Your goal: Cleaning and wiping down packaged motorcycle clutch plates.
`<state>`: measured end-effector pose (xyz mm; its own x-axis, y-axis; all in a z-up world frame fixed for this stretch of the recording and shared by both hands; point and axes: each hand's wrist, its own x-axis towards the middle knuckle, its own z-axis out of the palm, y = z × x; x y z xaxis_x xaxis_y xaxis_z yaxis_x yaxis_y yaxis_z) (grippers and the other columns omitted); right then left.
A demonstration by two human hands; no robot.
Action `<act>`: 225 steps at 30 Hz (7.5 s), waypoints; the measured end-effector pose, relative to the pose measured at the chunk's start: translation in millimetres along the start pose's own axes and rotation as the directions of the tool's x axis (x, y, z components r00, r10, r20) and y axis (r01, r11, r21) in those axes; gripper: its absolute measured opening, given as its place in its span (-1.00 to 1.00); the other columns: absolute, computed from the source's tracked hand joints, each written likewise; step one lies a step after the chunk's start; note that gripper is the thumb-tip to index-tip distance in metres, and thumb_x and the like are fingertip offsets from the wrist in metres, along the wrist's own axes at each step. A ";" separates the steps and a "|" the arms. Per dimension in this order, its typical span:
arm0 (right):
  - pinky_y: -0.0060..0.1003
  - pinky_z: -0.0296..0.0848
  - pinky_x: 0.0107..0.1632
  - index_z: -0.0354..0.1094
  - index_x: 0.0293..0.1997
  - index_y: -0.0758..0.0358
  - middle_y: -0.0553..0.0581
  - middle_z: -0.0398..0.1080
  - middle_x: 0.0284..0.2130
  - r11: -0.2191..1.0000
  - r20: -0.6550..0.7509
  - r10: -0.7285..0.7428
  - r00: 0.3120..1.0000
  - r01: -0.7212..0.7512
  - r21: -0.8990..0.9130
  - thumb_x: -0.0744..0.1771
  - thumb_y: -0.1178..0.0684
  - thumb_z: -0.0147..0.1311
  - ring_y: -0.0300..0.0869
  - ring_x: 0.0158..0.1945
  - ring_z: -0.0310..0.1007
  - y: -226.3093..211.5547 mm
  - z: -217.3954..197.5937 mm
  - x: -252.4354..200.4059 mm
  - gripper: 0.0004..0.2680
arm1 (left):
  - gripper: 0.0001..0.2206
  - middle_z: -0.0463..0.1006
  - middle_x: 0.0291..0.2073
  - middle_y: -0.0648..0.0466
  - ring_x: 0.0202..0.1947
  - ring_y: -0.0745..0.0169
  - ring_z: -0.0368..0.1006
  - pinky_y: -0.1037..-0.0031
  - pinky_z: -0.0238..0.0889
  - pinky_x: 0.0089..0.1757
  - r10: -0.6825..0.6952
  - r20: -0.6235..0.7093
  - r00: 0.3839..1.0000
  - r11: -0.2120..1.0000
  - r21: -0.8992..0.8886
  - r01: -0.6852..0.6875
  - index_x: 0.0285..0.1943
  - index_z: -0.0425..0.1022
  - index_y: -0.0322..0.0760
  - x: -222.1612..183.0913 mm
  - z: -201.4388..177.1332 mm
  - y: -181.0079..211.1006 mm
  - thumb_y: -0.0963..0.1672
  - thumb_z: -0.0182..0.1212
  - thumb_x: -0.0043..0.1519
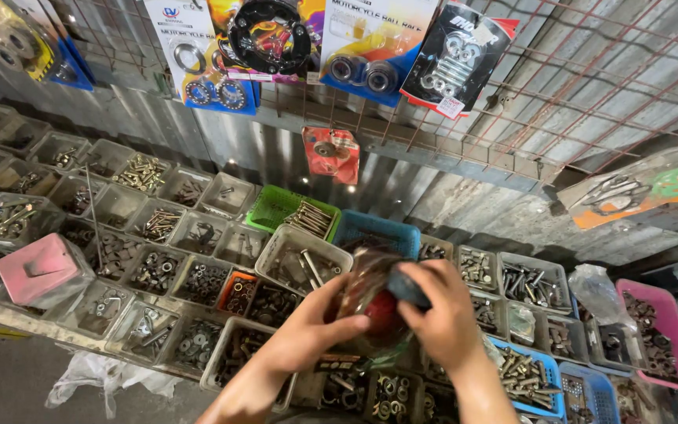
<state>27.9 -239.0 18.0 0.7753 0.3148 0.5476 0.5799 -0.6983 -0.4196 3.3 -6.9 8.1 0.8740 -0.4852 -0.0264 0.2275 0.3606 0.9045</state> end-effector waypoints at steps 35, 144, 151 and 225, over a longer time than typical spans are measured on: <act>-0.16 0.51 0.09 0.44 0.06 0.10 0.10 0.41 -0.07 0.995 -0.155 -0.081 0.985 0.071 -0.071 0.17 0.34 0.22 -0.06 -0.06 0.42 -13.7 14.7 -18.4 -0.61 | -0.42 0.63 0.04 -0.05 -0.08 0.27 0.54 0.49 0.46 -0.04 0.140 -0.079 0.987 0.944 0.312 -0.109 0.38 0.34 -0.42 -1.6 22.2 -1.8 -0.27 0.27 0.09; 0.01 0.33 0.29 0.27 0.22 0.47 0.45 0.18 0.31 0.978 -0.022 0.079 0.997 -0.073 0.197 0.26 0.27 0.09 0.27 0.31 0.30 -140.2 21.6 21.0 -0.62 | -0.73 0.60 -0.20 0.04 -0.26 0.43 0.35 0.60 0.25 -0.16 0.399 -0.473 0.786 0.911 0.109 -0.397 0.08 0.51 -0.47 -27.2 -15.4 12.3 -0.13 -0.06 0.45; 0.01 0.26 0.38 0.22 0.25 0.52 0.51 0.11 0.36 0.957 0.002 0.019 1.000 -0.019 0.291 0.29 0.21 0.11 0.28 0.41 0.20 -143.4 22.0 15.7 -0.62 | -0.73 0.61 -0.21 0.05 -0.25 0.41 0.36 0.57 0.28 -0.15 0.428 -0.482 0.765 0.904 0.239 -0.355 0.05 0.53 -0.48 -26.6 -6.7 7.4 -0.14 -0.04 0.42; -0.04 0.14 0.27 0.42 0.13 0.45 0.35 0.32 0.12 0.986 -0.294 0.099 0.951 -0.135 -0.102 0.33 0.24 0.07 0.09 0.17 0.24 -111.0 17.8 27.2 -0.75 | -0.68 0.50 -0.02 0.03 -0.15 0.32 0.32 0.50 0.29 -0.10 0.321 0.024 0.947 0.929 0.187 -0.320 0.36 0.31 -0.43 -29.1 -3.3 36.6 -0.26 -0.10 0.42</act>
<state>-10.9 -141.5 66.6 0.7213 0.0412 0.6914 0.4416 -0.7963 -0.4133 -12.4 23.1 40.5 0.8901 -0.3627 0.2761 -0.1488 0.3413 0.9281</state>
